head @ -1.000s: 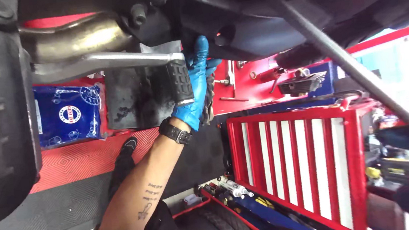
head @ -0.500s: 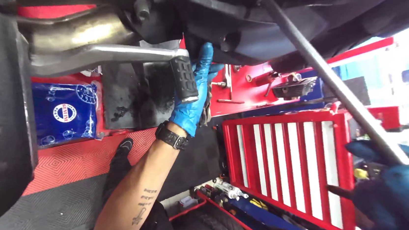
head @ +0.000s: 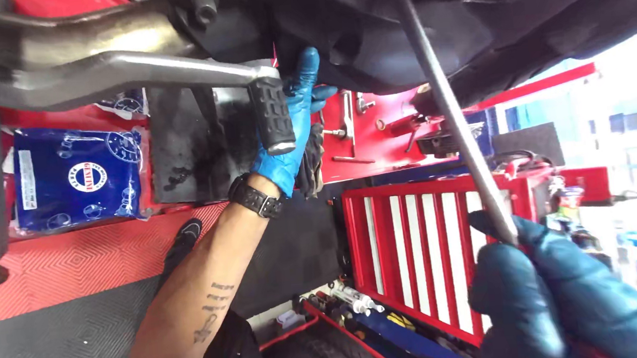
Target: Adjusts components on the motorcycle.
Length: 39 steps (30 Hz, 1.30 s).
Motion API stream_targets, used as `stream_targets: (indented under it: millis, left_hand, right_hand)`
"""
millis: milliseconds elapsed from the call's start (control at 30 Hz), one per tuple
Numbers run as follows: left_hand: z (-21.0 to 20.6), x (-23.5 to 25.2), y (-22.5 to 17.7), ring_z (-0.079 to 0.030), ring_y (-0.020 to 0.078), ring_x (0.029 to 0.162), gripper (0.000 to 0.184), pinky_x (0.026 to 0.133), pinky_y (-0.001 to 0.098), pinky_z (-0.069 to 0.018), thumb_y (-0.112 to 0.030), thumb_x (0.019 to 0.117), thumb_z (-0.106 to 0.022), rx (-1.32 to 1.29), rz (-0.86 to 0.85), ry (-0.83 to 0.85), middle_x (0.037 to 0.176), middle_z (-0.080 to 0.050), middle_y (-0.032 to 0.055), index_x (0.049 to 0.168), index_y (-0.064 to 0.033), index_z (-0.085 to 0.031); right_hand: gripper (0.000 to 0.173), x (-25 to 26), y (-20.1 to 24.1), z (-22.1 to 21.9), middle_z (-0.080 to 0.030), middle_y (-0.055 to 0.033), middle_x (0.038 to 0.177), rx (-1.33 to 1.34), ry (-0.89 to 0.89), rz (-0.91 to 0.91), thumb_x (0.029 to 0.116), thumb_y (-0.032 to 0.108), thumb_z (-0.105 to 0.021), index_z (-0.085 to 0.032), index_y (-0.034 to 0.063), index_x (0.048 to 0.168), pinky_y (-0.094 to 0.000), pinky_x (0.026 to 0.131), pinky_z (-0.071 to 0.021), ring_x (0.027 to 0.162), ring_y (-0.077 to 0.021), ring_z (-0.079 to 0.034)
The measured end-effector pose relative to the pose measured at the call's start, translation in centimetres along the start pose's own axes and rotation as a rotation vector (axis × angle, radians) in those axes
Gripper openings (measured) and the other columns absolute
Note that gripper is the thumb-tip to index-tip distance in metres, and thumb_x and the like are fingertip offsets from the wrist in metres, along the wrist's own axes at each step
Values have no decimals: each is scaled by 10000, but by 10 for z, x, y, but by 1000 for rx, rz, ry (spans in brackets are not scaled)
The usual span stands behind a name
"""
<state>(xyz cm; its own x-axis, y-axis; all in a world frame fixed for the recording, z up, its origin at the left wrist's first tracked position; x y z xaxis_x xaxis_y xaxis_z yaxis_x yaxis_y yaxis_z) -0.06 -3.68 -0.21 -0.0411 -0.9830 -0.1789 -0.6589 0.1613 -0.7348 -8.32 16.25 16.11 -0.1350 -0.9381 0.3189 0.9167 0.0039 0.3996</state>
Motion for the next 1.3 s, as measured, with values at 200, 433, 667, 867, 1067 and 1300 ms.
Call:
stream_targets:
  millis: [200, 433, 667, 867, 1067, 1300]
  left_hand:
    - [-8, 8, -17, -734, 167, 777, 330, 737, 292, -629, -253, 1102, -474, -33, 37, -10, 925, -712, 123, 1214, 43, -566]
    - [-4, 9, -13, -734, 183, 792, 335, 738, 299, -632, -243, 1096, -490, -64, 45, 9, 957, -705, 145, 1233, 51, -573]
    - [-1, 12, -10, -743, 205, 846, 362, 770, 314, -642, -254, 1090, -503, -101, 72, 23, 1031, -710, 156, 1315, 29, -535]
    - [-4, 12, -7, -737, 208, 852, 364, 775, 313, -637, -242, 1099, -480, -109, 54, 17, 1061, -686, 168, 1336, 33, -508]
    - [-2, 15, -9, -735, 209, 827, 352, 746, 314, -639, -225, 1087, -509, -140, 53, 28, 1081, -682, 161, 1327, 33, -506]
    - [-3, 14, -9, -732, 204, 792, 327, 731, 314, -641, -214, 1085, -513, -162, 55, 27, 1042, -687, 156, 1300, 32, -517]
  right_hand:
    - [205, -2, 3, 3, -694, -163, 768, -540, -41, 277, 1002, 96, -618, -711, -63, 1092, -298, 578, -478, 628, -190, -634]
    - [321, -2, 7, 17, -699, -144, 817, -309, 202, 126, 1037, 130, -534, -644, -58, 1273, -257, 587, -513, 640, -109, -616]
    - [235, 14, -9, 36, -530, 89, 648, 275, 200, -251, 1045, 172, -535, -694, 89, 1196, -218, 449, -450, 491, -28, -464]
    - [182, 26, -25, 45, -466, 135, 582, 287, 265, -307, 1012, 209, -529, -679, 205, 1115, -199, 403, -412, 441, -12, -430]
    - [231, -1, 14, 5, -596, 33, 676, -84, 100, -10, 1028, 146, -549, -718, -4, 1077, -179, 487, -438, 547, 19, -511]
    - [265, 7, 25, 17, -610, -54, 681, -381, 174, 152, 1037, 181, -537, -704, -20, 1084, -266, 503, -413, 558, -83, -526]
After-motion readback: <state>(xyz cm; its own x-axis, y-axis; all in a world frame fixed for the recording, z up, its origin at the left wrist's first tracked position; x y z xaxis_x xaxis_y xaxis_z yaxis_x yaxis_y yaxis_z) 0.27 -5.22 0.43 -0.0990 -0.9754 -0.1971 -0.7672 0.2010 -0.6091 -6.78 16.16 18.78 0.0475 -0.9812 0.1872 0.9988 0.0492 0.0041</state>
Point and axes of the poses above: each hand's wrist, its own x-axis towards the middle knuckle, its own z-axis out of the back of the hand, y = z × x, the point moved 2 cm from there along x, towards the middle knuckle
